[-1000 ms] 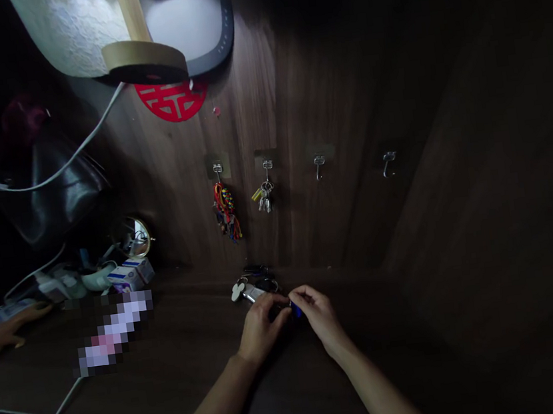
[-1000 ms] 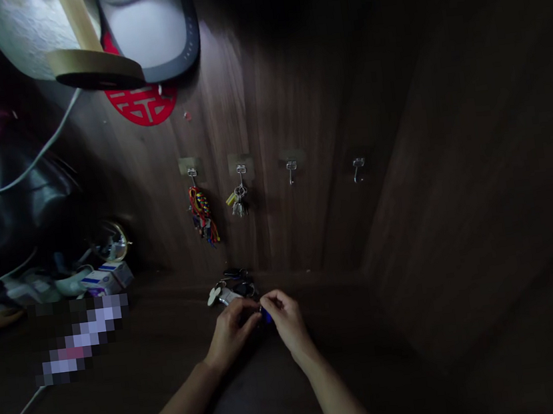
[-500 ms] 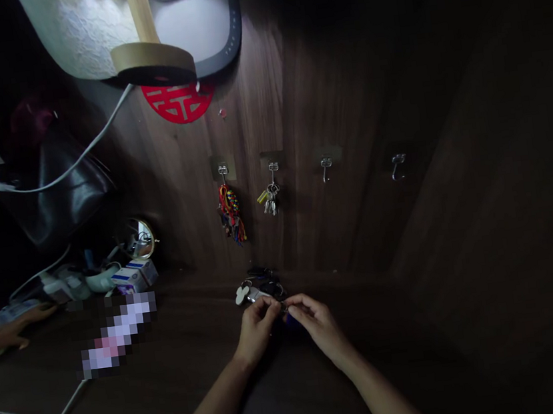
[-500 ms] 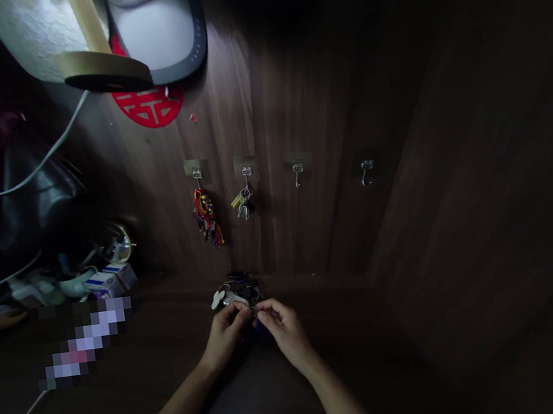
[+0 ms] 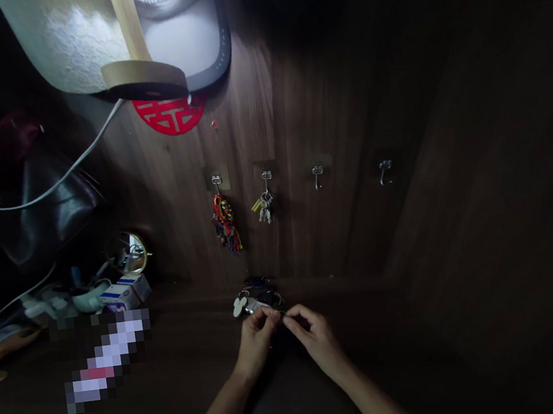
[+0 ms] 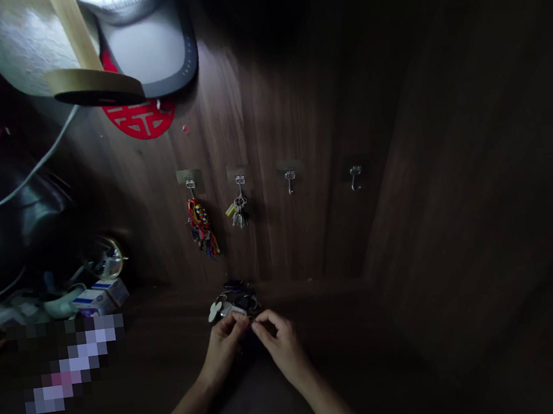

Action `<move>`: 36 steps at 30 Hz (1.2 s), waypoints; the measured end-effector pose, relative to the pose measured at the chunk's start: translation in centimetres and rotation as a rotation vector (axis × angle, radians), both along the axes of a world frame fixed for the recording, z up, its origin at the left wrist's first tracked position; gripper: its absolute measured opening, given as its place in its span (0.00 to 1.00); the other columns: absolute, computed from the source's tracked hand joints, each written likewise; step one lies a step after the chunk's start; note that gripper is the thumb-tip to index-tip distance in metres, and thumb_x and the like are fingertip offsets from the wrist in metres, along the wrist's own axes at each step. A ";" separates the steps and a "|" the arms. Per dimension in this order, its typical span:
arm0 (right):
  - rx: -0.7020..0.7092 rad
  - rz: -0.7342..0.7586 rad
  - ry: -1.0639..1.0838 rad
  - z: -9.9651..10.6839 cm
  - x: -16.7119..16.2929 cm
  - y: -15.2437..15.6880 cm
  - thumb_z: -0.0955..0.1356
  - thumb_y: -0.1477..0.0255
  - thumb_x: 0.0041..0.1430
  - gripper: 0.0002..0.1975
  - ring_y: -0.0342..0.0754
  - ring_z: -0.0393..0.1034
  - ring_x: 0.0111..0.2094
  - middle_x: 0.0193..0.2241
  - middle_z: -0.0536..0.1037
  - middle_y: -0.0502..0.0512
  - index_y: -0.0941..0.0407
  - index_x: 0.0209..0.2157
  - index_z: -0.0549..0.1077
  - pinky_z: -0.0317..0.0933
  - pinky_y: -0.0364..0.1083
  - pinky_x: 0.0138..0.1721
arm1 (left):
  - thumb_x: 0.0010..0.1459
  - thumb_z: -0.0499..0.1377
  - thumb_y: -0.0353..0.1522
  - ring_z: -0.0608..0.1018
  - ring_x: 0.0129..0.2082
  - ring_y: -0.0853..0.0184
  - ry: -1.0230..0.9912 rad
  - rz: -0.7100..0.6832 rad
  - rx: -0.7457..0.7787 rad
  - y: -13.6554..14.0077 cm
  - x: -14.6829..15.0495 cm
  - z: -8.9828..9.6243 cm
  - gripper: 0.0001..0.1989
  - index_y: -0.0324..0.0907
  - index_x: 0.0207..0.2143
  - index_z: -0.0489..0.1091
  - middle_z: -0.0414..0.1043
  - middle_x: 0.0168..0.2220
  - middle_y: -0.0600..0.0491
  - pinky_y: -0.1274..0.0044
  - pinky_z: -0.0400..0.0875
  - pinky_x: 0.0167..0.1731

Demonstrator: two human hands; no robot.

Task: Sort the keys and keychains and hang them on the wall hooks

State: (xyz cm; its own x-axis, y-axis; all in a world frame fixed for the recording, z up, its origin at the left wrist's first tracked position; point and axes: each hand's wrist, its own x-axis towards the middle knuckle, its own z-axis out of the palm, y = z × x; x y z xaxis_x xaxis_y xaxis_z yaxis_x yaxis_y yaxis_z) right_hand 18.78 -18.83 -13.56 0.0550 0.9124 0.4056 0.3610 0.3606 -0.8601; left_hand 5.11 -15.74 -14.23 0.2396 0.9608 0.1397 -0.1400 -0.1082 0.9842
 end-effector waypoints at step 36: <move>0.241 -0.309 0.472 17.4 7.6 10.2 0.68 0.65 0.45 0.10 0.40 0.70 0.18 0.18 0.76 0.47 0.56 0.24 0.65 0.57 0.36 0.18 | 0.48 0.57 0.50 0.63 0.19 0.74 -0.150 0.365 0.052 2.1 -1.2 0.1 0.21 0.40 0.29 0.65 0.62 0.20 0.59 0.83 0.60 0.19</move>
State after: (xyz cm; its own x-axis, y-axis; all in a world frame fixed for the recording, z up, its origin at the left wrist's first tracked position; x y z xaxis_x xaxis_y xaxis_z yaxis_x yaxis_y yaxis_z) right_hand 26.37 -8.64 3.84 0.5264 0.7113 0.4657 0.0803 0.5037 -0.8601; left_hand 3.89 -13.67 -14.10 -0.1430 0.9697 0.1979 -0.2251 -0.2266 0.9476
